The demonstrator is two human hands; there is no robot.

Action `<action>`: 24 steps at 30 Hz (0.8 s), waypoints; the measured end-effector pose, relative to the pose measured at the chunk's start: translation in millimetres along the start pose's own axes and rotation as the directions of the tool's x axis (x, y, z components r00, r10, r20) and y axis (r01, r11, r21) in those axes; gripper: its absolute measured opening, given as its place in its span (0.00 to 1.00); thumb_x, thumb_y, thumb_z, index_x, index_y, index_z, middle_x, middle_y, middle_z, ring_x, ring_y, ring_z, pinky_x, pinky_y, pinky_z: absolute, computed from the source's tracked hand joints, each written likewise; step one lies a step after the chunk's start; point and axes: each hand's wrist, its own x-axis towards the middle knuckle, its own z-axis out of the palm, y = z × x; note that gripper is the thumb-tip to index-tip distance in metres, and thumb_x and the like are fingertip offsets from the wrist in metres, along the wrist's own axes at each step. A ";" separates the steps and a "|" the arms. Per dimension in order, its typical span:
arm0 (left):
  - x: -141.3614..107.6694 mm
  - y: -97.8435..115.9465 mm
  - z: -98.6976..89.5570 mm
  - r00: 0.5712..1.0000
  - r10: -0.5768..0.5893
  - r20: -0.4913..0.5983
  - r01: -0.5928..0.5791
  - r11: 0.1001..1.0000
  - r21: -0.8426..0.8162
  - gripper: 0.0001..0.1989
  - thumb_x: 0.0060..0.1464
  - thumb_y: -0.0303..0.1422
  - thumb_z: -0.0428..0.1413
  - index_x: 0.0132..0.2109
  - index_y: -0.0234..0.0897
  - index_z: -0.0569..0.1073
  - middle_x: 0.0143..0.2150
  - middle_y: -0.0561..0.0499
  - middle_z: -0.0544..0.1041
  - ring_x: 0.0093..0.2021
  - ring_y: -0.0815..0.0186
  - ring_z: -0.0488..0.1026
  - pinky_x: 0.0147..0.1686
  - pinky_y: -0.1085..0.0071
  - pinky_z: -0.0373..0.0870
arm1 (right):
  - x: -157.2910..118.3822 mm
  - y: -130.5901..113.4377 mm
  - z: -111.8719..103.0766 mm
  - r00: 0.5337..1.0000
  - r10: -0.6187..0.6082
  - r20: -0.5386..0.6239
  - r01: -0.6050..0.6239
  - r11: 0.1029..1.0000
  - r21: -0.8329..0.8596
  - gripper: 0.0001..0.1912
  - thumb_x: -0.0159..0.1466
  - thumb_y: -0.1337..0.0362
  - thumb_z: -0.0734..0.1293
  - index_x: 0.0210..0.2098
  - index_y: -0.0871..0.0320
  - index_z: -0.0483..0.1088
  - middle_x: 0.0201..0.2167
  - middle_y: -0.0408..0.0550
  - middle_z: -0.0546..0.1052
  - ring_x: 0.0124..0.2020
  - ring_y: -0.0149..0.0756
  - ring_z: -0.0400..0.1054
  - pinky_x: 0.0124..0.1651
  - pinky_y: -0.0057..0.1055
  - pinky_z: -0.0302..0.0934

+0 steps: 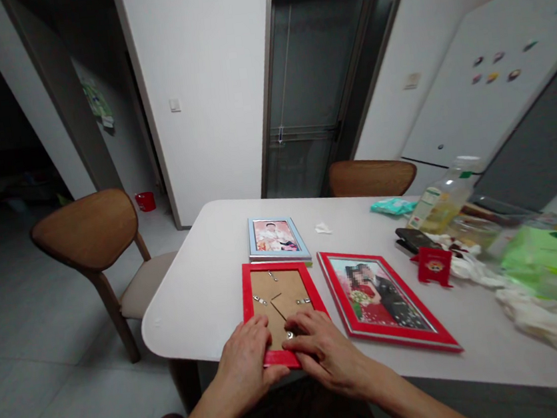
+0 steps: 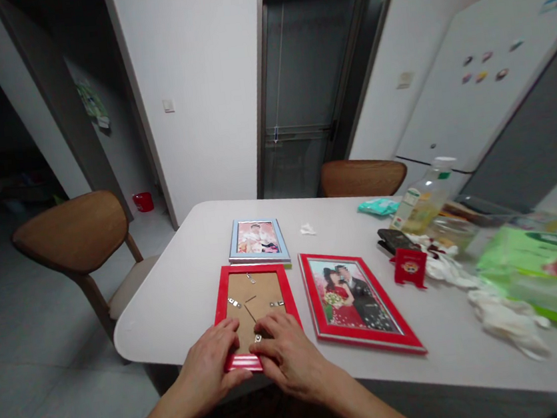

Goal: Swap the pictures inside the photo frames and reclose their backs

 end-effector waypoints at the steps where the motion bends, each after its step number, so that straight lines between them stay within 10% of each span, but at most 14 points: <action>1: -0.1 0.2 -0.4 1.000 -0.002 0.001 0.002 1.000 -0.002 0.21 0.38 0.40 0.59 0.40 0.36 0.67 0.55 0.43 0.62 0.55 0.56 0.57 0.53 0.59 0.55 | 1.0 1.3 0.7 1.000 0.004 -0.003 -0.004 1.000 0.006 0.13 0.55 0.69 0.58 0.35 0.50 0.71 0.38 0.47 0.67 0.42 0.36 0.56 0.45 0.37 0.51; 13: -0.8 -3.1 3.0 1.000 0.017 -0.008 -0.017 1.000 -0.025 0.20 0.37 0.40 0.61 0.37 0.36 0.68 0.55 0.43 0.62 0.55 0.56 0.57 0.53 0.58 0.54 | 71.0 18.3 22.0 0.987 0.160 -0.015 -0.161 0.981 -0.112 0.13 0.56 0.71 0.57 0.36 0.58 0.69 0.33 0.48 0.67 0.37 0.34 0.58 0.40 0.29 0.50; 24: -0.8 -3.5 2.6 1.000 0.015 -0.010 -0.015 1.000 -0.019 0.23 0.35 0.40 0.62 0.39 0.34 0.68 0.54 0.41 0.63 0.55 0.56 0.57 0.54 0.59 0.53 | 74.8 21.7 29.4 0.989 0.144 -0.038 -0.146 0.988 -0.058 0.16 0.55 0.72 0.57 0.39 0.54 0.70 0.34 0.47 0.70 0.38 0.33 0.60 0.42 0.29 0.50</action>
